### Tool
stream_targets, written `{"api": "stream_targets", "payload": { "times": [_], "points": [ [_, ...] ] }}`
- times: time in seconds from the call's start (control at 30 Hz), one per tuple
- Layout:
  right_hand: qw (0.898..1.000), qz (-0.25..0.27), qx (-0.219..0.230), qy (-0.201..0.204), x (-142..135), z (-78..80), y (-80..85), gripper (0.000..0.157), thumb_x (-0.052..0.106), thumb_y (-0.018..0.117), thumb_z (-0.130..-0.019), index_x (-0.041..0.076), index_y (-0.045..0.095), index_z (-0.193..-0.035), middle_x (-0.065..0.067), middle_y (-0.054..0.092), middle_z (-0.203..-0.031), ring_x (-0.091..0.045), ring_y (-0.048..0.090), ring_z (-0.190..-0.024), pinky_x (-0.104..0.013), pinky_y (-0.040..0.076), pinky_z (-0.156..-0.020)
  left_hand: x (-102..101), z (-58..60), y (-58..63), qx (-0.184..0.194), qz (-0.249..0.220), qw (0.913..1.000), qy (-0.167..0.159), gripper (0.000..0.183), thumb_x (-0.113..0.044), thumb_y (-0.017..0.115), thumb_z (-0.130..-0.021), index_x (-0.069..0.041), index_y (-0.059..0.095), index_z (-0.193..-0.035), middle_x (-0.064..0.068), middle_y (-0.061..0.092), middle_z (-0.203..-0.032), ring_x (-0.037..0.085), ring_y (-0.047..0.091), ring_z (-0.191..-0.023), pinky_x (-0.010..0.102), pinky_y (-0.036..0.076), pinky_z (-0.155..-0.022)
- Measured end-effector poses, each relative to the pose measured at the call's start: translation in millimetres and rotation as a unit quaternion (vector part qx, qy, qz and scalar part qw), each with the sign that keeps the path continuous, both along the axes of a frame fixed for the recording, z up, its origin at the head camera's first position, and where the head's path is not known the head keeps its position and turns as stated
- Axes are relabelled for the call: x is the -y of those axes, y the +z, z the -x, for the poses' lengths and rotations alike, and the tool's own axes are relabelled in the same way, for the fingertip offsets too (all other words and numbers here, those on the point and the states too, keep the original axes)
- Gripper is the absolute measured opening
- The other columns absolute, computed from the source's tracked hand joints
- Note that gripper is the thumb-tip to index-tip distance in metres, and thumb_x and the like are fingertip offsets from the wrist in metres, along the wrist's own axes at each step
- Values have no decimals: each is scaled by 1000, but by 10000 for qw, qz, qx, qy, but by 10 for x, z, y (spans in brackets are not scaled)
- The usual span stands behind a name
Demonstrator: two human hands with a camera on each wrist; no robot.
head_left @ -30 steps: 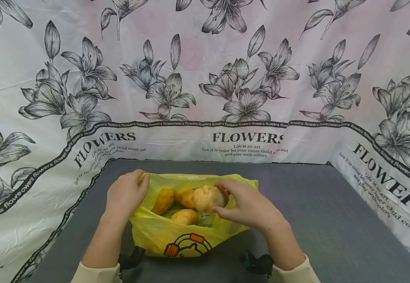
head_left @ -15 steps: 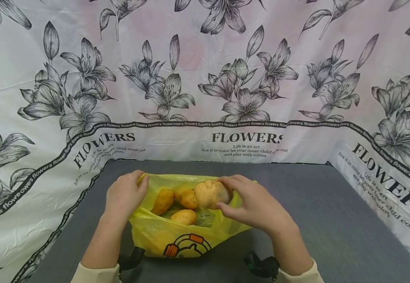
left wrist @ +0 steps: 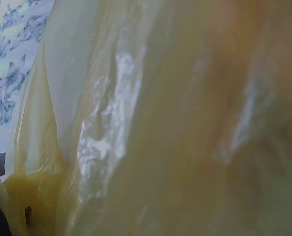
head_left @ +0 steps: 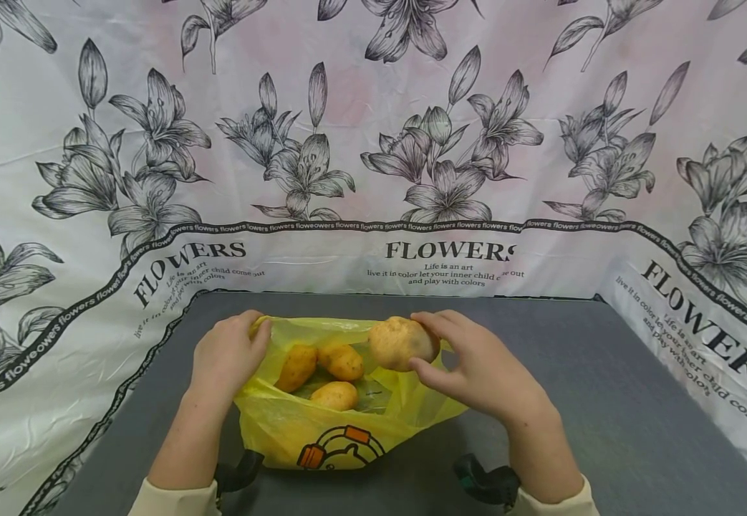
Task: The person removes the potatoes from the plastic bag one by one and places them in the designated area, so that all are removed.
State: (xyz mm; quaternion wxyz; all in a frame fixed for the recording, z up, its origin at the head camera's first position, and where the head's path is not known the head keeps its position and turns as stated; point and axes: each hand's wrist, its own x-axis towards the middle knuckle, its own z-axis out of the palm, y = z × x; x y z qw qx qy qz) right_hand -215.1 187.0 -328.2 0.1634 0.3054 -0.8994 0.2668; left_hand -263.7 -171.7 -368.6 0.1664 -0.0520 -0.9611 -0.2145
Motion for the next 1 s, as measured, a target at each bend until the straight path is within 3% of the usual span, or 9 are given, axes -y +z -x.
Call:
{"api": "stream_targets", "payload": {
  "times": [0.37, 0.6, 0.87, 1.0],
  "points": [
    [9994, 60, 137, -301, -157, 50, -24, 55, 33, 71, -97, 11, 57, -145, 0, 62, -128, -14, 58, -103, -44, 52, -88, 19, 9, -22, -18, -9, 10000, -16, 35, -27, 53, -106, -3, 69, -125, 21, 72, -114, 41, 68, -94, 59, 54, -76],
    [9993, 221, 57, -297, -241, 66, 0, 52, 30, 69, -99, 10, 56, -145, -7, 61, -136, -23, 60, -116, -53, 50, -95, 40, 34, -39, 37, -8, 10000, 20, 36, -27, 52, -106, -3, 69, -127, 21, 72, -116, 42, 68, -95, 59, 54, -76],
    [9989, 323, -81, -327, -320, 86, 10, 50, 26, 68, -99, 7, 56, -144, -7, 64, -126, -20, 60, -105, -50, 50, -88, 71, 60, -56, 95, 4, 9999, 48, 37, -27, 52, -106, -2, 68, -128, 22, 71, -117, 42, 68, -94, 59, 54, -76],
    [9984, 450, -83, -346, -365, 93, 15, 48, 24, 67, -99, 9, 56, -144, -7, 63, -128, -21, 59, -107, -51, 49, -90, 86, 62, -67, 121, 1, 9999, 88, 37, -27, 52, -106, -2, 68, -128, 21, 71, -118, 41, 68, -96, 59, 53, -77]
  ]
}}
